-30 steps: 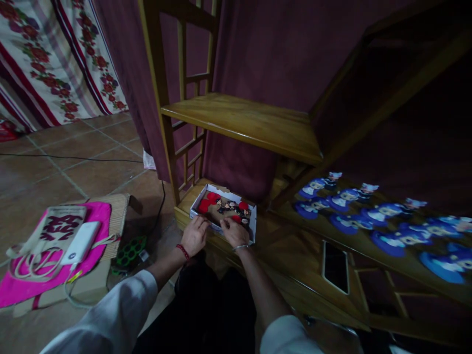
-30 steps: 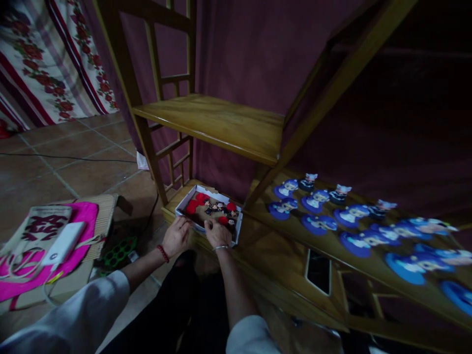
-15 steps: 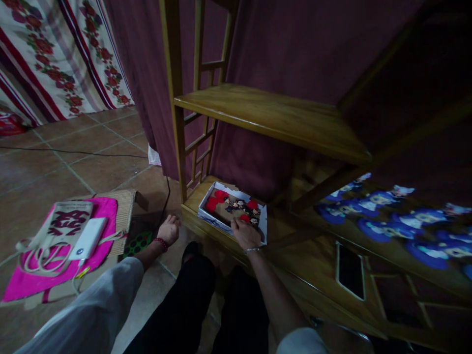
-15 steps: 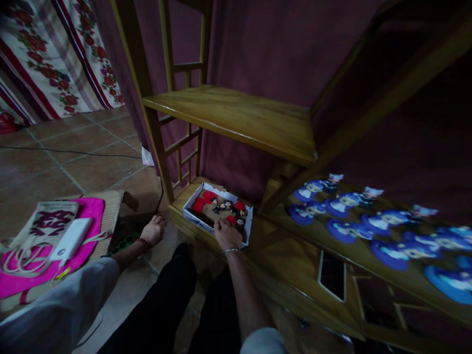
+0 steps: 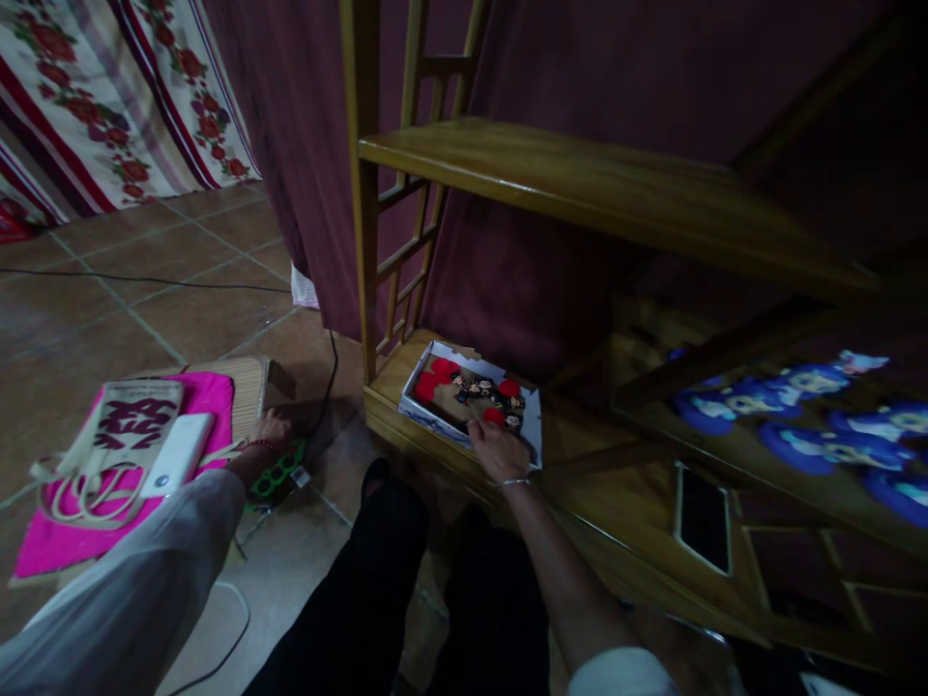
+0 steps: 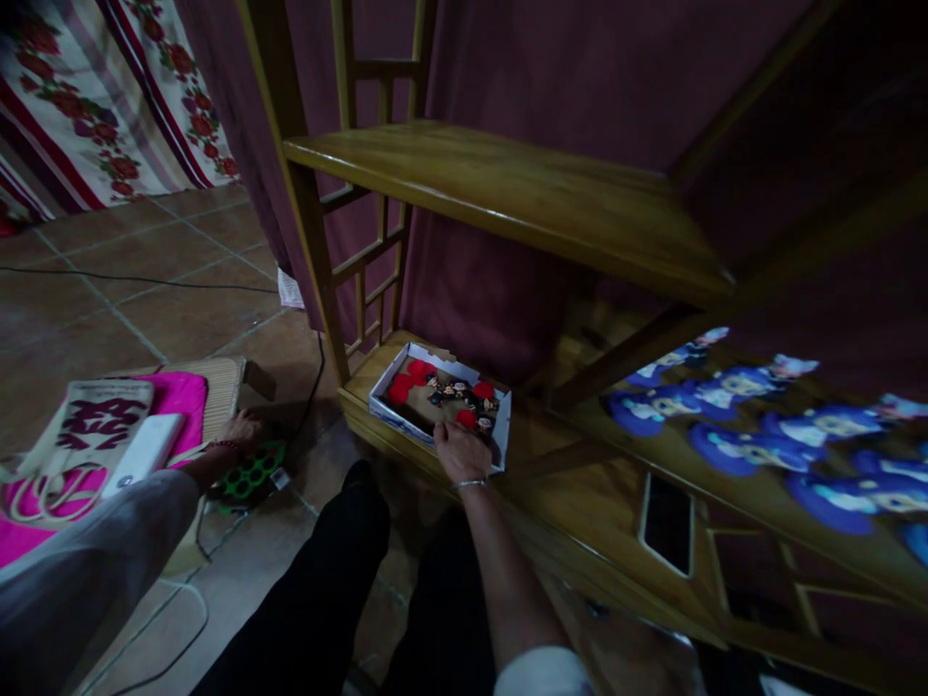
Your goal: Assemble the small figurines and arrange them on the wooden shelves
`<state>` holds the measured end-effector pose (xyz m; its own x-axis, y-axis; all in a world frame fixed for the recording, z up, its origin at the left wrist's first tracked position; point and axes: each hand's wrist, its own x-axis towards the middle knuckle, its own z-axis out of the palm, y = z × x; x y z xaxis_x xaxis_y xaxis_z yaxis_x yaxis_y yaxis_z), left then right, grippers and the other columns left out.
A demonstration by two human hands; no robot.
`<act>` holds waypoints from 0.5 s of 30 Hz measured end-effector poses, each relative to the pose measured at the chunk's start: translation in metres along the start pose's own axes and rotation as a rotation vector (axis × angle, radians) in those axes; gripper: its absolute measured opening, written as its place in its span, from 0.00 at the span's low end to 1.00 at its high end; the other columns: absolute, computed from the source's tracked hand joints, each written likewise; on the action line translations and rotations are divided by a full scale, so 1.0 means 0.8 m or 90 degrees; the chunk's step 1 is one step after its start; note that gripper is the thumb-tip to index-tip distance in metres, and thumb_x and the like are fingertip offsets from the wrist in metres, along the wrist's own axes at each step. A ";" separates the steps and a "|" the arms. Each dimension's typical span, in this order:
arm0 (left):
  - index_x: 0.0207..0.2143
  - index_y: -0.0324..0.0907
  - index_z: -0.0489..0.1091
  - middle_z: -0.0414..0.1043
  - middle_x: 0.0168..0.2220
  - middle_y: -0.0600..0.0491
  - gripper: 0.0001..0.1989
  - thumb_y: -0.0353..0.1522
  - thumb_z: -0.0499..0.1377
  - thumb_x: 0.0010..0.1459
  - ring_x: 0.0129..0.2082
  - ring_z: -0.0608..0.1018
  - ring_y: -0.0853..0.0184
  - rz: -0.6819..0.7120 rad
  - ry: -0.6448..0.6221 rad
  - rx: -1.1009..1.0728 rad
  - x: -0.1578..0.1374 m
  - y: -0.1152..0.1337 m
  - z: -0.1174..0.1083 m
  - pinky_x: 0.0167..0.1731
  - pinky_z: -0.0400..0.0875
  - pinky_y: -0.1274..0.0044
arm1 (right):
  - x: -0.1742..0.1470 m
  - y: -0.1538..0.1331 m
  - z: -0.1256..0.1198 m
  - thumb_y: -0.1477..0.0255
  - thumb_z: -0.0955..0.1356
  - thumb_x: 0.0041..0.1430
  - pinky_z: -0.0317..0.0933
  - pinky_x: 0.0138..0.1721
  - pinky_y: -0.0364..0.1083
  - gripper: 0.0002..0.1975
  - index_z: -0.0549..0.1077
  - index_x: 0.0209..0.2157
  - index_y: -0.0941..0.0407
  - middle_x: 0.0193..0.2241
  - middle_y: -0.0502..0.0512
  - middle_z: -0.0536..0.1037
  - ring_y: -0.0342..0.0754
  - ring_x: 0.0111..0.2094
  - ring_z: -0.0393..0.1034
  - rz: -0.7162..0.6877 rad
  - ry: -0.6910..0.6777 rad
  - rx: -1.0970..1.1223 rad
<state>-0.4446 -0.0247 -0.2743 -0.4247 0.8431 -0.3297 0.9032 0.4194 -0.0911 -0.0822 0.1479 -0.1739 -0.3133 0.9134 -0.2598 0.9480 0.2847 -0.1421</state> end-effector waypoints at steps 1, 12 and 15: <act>0.35 0.37 0.73 0.70 0.39 0.42 0.14 0.28 0.51 0.48 0.44 0.66 0.56 -0.002 -0.005 -0.001 -0.001 -0.004 0.002 0.40 0.60 0.71 | 0.000 0.000 0.001 0.60 0.49 0.58 0.58 0.37 0.46 0.23 0.70 0.38 0.51 0.41 0.53 0.73 0.47 0.38 0.68 0.002 -0.002 -0.002; 0.36 0.44 0.72 0.71 0.39 0.50 0.14 0.28 0.52 0.46 0.46 0.66 0.61 0.044 0.018 -0.018 -0.024 -0.020 0.006 0.43 0.57 0.77 | -0.004 0.002 0.001 0.58 0.48 0.58 0.57 0.38 0.47 0.25 0.70 0.40 0.50 0.40 0.53 0.74 0.49 0.38 0.68 0.007 -0.014 -0.006; 0.35 0.42 0.72 0.71 0.36 0.48 0.14 0.28 0.52 0.47 0.43 0.67 0.60 0.035 0.016 -0.028 -0.033 -0.027 0.013 0.41 0.58 0.75 | -0.003 0.001 0.002 0.59 0.48 0.59 0.58 0.38 0.47 0.25 0.71 0.39 0.51 0.39 0.54 0.74 0.49 0.38 0.68 -0.004 -0.018 0.000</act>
<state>-0.4520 -0.0594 -0.2732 -0.3767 0.8731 -0.3095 0.9218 0.3862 -0.0324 -0.0804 0.1452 -0.1747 -0.3207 0.9033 -0.2850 0.9460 0.2907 -0.1432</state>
